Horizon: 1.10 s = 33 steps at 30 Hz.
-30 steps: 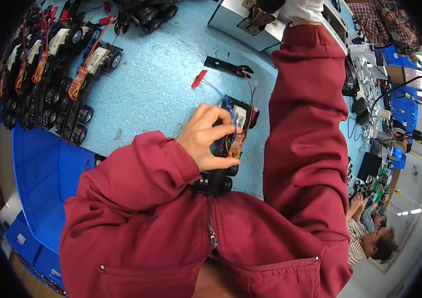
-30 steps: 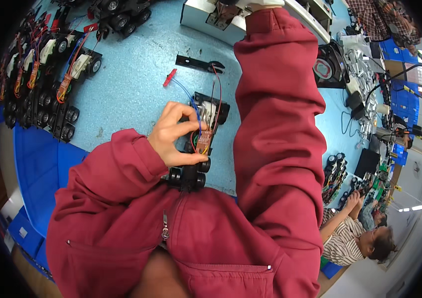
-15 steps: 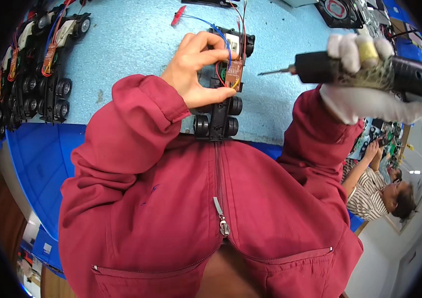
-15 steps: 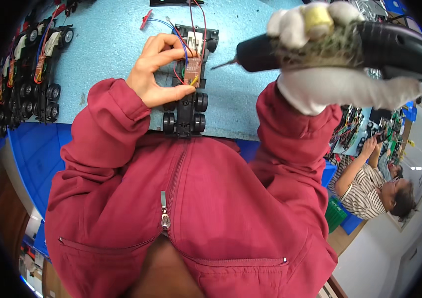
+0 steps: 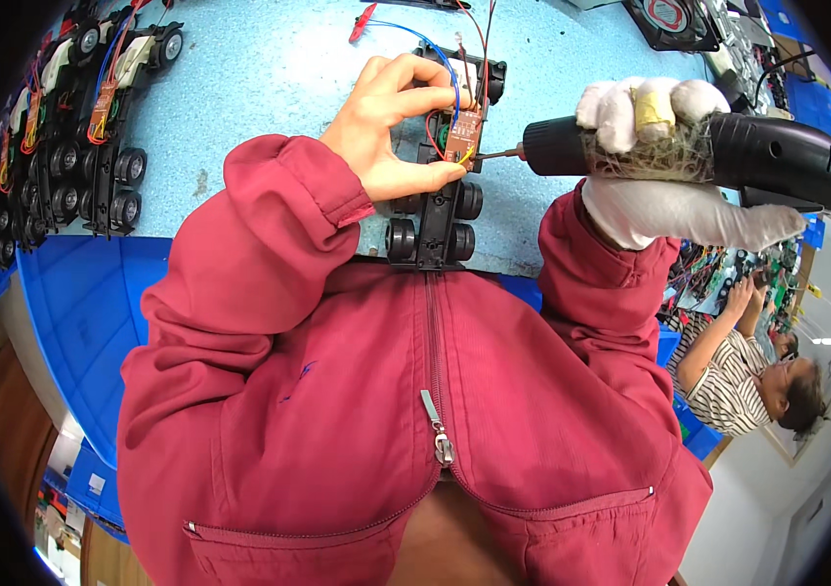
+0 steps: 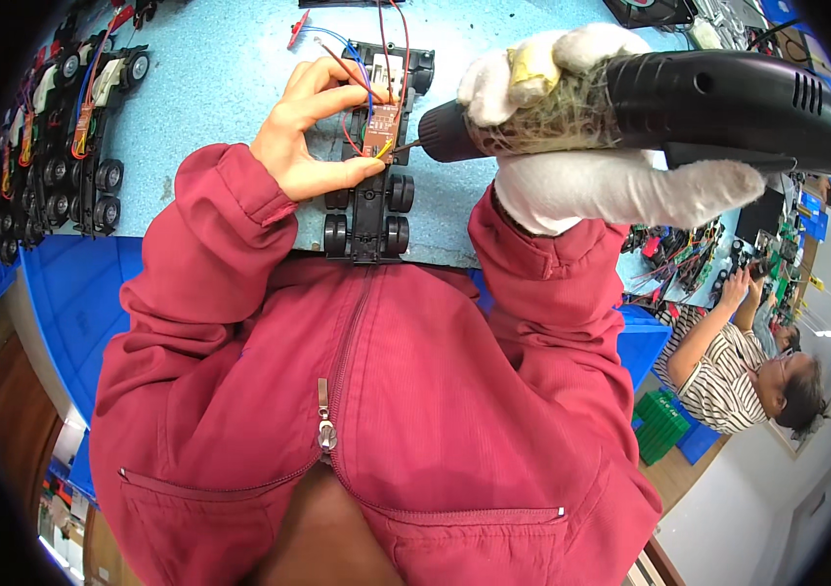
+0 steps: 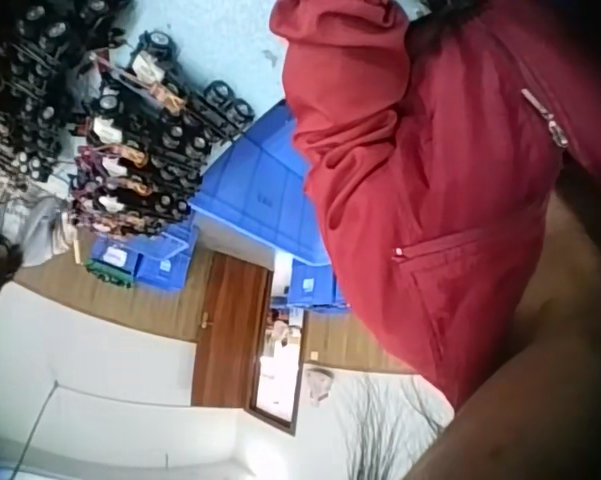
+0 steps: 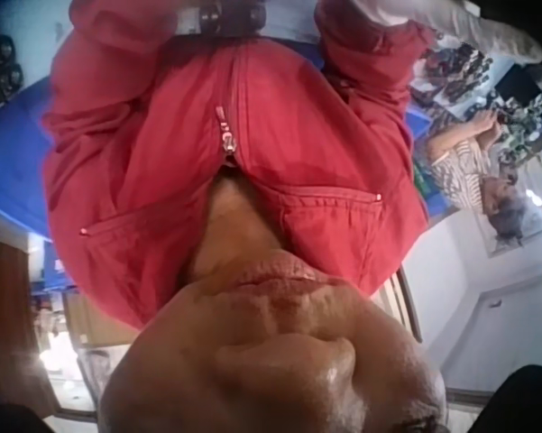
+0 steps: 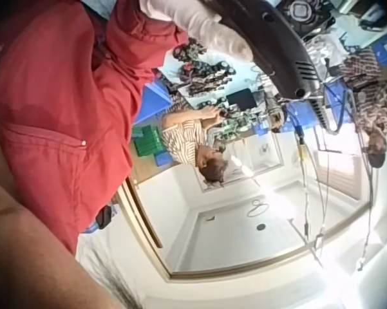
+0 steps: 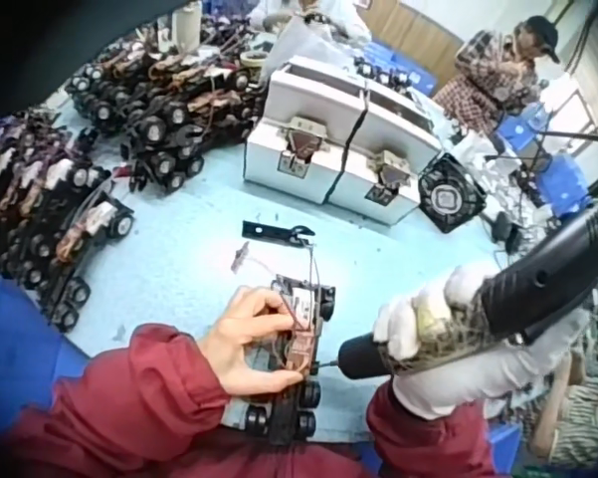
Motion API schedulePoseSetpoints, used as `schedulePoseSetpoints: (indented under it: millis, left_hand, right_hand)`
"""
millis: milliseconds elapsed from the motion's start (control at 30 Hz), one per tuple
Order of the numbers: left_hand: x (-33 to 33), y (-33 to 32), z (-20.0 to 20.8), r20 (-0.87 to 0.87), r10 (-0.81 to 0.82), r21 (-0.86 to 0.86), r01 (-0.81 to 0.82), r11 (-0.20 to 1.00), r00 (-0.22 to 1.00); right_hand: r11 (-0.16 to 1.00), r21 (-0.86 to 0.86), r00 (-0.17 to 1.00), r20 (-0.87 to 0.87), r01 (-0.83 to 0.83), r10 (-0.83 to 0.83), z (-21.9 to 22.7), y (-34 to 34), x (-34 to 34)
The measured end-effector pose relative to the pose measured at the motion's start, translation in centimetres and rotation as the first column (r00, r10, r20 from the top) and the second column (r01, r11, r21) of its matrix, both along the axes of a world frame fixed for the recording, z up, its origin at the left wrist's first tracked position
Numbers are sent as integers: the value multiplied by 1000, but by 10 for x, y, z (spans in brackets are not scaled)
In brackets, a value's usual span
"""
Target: Assembling toy cars by attaching components with an electric screwdriver at a factory workbench.
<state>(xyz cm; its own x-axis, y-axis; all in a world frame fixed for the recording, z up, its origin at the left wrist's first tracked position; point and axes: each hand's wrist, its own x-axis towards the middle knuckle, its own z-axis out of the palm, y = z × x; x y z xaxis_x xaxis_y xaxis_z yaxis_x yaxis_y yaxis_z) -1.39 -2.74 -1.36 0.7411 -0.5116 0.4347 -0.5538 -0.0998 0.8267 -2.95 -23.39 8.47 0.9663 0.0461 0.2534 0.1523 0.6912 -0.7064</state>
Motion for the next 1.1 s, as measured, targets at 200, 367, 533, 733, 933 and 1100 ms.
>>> schedulePoseSetpoints:
  millis: [200,367,533,733,933,1100]
  left_hand:
    - [4,4,-6,27,21,-41,-20,999,999]
    - [4,1,-8,64,39,-74,-34,997,997]
    - [-3,0,-10,67,48,-38,-46,998,997]
    - [-43,-26,18,17,388,178,-384,906,922]
    - [-48,-30,16,-68,475,270,-442,855,877]
    - [-6,24,47,-76,325,256,-296,920,943]
  right_hand:
    - [946,-198,965,104,257,-241,9,37,-4]
    - [860,-138,870,132,491,-476,-2,61,-22]
    - [935,-248,932,321,255,-169,4,64,-19]
    - [895,-241,881,393,375,-263,-9,65,-29]
    - [933,-145,852,471,330,-228,-5,56,-40]
    - [978,13,977,-33,210,-209,34,10,-54]
